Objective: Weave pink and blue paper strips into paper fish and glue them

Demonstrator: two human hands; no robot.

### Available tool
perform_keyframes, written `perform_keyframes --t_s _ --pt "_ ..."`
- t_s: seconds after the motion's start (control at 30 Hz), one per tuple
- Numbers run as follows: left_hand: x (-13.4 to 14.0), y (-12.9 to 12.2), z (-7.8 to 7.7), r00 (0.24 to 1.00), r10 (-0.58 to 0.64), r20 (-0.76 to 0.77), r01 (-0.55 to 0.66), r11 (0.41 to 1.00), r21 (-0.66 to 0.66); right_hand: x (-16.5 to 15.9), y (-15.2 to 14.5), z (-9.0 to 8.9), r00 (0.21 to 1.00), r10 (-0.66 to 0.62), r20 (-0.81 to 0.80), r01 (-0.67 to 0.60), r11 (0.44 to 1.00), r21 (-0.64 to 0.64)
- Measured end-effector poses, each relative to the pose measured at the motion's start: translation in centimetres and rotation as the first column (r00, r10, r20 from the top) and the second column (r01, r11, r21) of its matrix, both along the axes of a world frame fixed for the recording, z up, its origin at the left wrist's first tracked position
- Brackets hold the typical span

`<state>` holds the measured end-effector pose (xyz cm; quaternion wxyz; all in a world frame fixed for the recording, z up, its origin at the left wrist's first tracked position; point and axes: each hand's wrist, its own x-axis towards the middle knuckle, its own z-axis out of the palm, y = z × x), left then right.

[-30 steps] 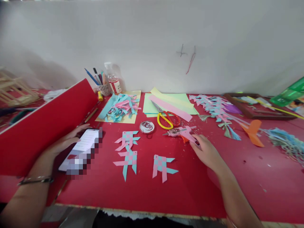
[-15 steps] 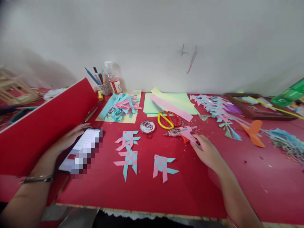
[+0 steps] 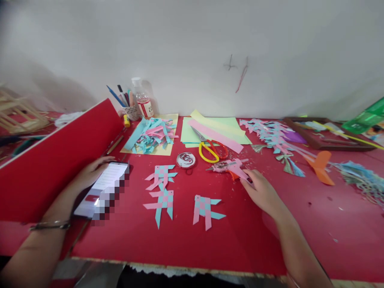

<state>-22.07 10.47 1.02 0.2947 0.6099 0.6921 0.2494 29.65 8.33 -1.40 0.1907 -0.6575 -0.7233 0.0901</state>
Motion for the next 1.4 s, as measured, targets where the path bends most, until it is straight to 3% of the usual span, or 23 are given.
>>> perform_keyframes --t_s 0.27,0.57,0.77,0.93,1.17,1.4 --pt "-1.4 -0.3 -0.2 0.992 -0.121 0.042 0.123 0.991 -0.052 0.0 0.0 -0.1 1.0 -0.001 0.002 0.001 1.0 -0.008" --pt "-0.3 -1.1 1.0 0.995 -0.094 0.037 0.098 0.985 -0.142 0.0 0.1 0.1 1.0 0.005 -0.001 -0.005 1.0 -0.006" --pt "-0.6 -1.1 0.5 0.984 -0.179 0.009 0.179 0.982 -0.062 -0.1 0.0 0.1 1.0 0.001 -0.001 -0.001 1.0 -0.015" --pt "-0.6 -1.4 0.1 0.966 -0.238 -0.106 0.236 0.971 -0.027 -0.2 0.0 0.2 1.0 -0.003 0.005 0.003 1.0 0.013" --pt "0.1 -2.0 0.3 0.933 -0.288 -0.214 0.271 0.957 -0.104 -0.1 0.1 0.1 1.0 0.01 0.005 -0.01 1.0 0.026" --pt "-0.1 -2.0 0.3 0.924 -0.302 -0.236 0.282 0.953 -0.114 -0.1 0.0 0.1 1.0 0.002 0.014 -0.002 1.0 0.03"
